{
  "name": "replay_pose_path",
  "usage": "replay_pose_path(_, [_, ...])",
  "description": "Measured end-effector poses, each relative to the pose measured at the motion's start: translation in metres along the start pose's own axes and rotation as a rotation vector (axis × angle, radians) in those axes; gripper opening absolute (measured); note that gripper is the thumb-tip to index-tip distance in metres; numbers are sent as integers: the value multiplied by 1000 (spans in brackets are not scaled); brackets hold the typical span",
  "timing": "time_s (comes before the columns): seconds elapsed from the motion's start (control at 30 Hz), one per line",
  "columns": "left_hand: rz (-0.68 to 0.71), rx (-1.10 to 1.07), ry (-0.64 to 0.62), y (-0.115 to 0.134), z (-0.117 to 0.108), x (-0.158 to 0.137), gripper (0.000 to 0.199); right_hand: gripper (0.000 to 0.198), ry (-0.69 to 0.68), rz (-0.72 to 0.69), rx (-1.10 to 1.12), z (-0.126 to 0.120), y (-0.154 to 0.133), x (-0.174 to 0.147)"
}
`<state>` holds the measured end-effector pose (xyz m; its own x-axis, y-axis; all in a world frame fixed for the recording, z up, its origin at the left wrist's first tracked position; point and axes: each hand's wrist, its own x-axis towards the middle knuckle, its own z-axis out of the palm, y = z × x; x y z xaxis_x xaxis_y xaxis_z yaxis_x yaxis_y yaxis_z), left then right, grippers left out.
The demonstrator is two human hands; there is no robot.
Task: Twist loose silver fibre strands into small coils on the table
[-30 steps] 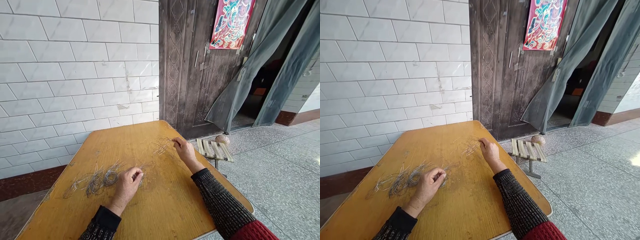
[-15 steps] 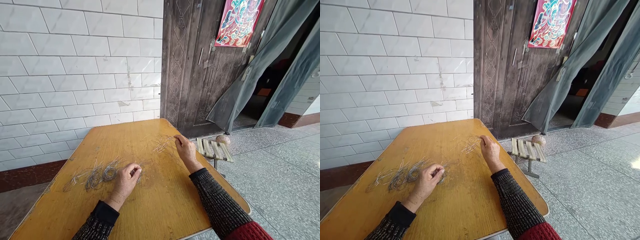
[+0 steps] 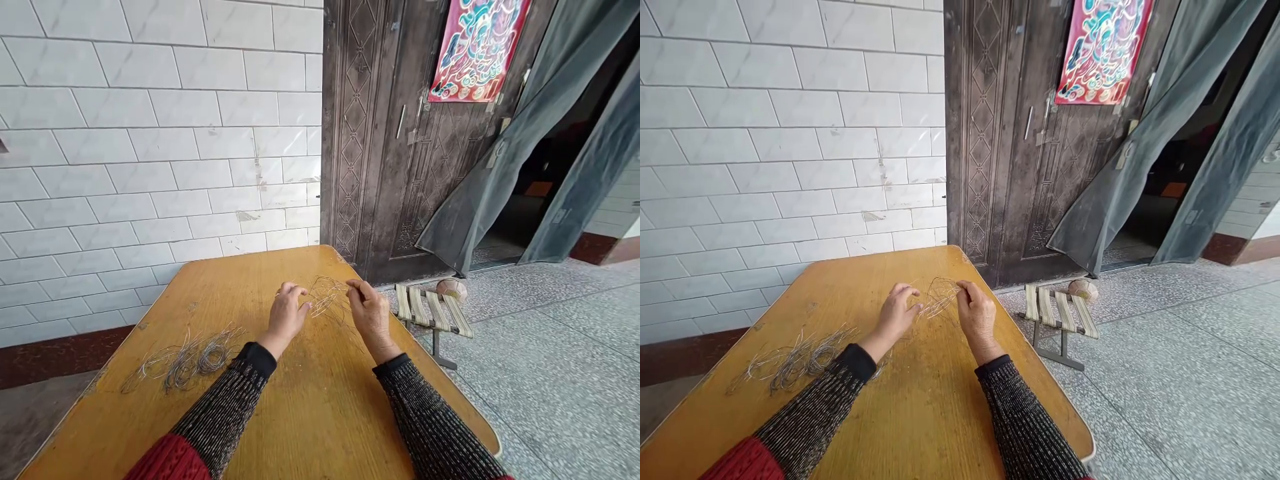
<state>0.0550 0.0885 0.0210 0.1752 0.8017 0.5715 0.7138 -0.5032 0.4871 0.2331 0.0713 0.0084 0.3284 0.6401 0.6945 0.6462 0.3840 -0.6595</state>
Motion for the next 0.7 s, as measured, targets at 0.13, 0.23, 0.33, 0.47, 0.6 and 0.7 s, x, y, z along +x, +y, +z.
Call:
replay_pose_path(0.13, [-93, -15, 37, -9, 24, 15, 26, 25, -8, 15, 17, -2, -4, 1])
replay_pose_path(0.23, [-121, -57, 27, -13, 30, 23, 26, 25, -12, 13, 22, -4, -7, 1])
replay_pose_path(0.33, [-135, -119, 5, -14, 32, 29, 19, 25, -24, 1, 31, -4, -8, 1])
replay_pose_path(0.47, [-193, -240, -15, -13, 34, 34, 5, 24, -43, 6, 65, -3, -8, 0])
replay_pose_path(0.6, [-302, -438, -64, -13, 38, 37, 13, 25, -42, 61, 180, -3, -7, 0])
replay_pose_path(0.7, [-391, -642, -146, -14, 38, 38, 15, 24, -25, 119, 306, -4, -7, 2])
